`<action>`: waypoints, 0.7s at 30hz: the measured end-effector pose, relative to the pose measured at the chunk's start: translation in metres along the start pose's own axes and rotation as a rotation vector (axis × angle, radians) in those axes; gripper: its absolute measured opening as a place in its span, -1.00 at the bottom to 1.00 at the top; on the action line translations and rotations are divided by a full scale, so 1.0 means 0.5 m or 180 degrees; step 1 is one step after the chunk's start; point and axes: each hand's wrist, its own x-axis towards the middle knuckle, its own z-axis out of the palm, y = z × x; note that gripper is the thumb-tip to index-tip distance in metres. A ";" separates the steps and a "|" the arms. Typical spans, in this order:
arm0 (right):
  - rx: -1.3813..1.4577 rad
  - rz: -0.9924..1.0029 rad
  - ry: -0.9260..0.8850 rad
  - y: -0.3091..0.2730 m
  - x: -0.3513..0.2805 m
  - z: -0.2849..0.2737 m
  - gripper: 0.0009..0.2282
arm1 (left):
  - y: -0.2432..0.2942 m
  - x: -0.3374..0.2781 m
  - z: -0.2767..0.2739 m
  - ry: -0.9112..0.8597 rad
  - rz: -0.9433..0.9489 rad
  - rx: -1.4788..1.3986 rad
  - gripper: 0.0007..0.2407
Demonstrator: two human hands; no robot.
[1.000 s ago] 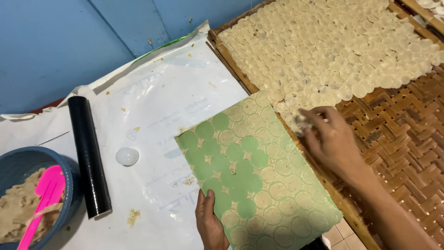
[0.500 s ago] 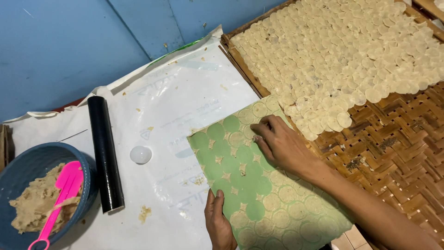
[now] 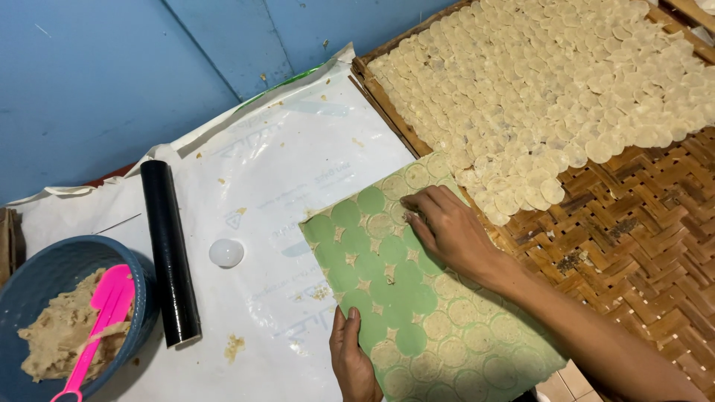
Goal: Peeling small circular dough shapes from a patterned stencil sheet and placing them on a drying tray.
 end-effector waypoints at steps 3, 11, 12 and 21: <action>-0.0117 0.0100 -0.0104 0.010 0.002 0.013 -0.82 | 0.000 0.000 0.001 0.0004 -0.0003 -0.0023 -0.62; 0.0436 0.0747 -0.0386 -0.008 0.018 -0.001 -0.89 | -0.005 0.006 -0.007 -0.0041 -0.0051 -0.0065 -0.61; 0.0391 0.0672 -0.0342 -0.013 0.019 -0.008 -0.91 | -0.008 0.008 -0.009 -0.0081 -0.0027 -0.0097 -0.62; 0.0112 0.0211 -0.0181 -0.013 0.018 -0.005 -0.84 | -0.005 0.003 -0.006 -0.0106 0.0027 -0.0016 -0.62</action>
